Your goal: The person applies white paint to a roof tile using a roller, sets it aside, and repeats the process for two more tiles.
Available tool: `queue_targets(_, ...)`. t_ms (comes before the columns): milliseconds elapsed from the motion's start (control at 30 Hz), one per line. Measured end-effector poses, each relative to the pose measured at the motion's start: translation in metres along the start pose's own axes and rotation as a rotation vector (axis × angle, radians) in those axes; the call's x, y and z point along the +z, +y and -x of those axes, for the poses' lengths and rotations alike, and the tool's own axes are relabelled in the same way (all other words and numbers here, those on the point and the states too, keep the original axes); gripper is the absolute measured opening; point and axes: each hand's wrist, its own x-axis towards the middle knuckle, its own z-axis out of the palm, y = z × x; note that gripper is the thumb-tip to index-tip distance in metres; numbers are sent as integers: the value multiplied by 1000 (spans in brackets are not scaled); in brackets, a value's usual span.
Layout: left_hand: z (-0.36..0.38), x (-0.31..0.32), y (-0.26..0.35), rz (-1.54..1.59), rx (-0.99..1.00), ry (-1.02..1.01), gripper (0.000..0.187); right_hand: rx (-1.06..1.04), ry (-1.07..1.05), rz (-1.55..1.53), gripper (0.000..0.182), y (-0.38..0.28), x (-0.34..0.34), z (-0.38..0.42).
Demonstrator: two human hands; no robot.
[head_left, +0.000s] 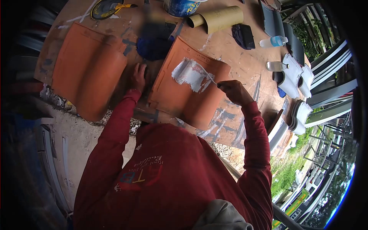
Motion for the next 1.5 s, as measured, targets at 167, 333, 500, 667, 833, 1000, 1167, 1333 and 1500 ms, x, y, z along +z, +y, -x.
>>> queue_targets(167,0,-2,5,7,-48,-42,47,-38,-82,166,20,8,-51,49)
queue_targets(333,-2,-5,5,-60,1,-40,46,-54,-32,202,21,-11,-20,35)
queue_targets(500,-3,-12,13,19,-1,-54,45,53,0,-73,25,-25,46,17)
queue_targets(667,-5,-3,4,76,55,-11,45,9,41,26,24,-3,32,63)
queue_targets(833,-5,-1,5,81,90,61,41,64,168,177,26,-31,23,114)
queue_targets(1000,-6,13,-10,107,66,49,42,-44,415,54,40,-25,119,129)
queue_targets(1167,-6,6,-6,85,35,14,44,15,507,72,33,-21,146,159)
queue_targets(1333,-10,16,-16,105,100,8,43,0,535,181,22,-11,128,189)
queue_targets(1500,-9,12,-7,110,57,17,42,-69,344,359,12,-50,144,138)
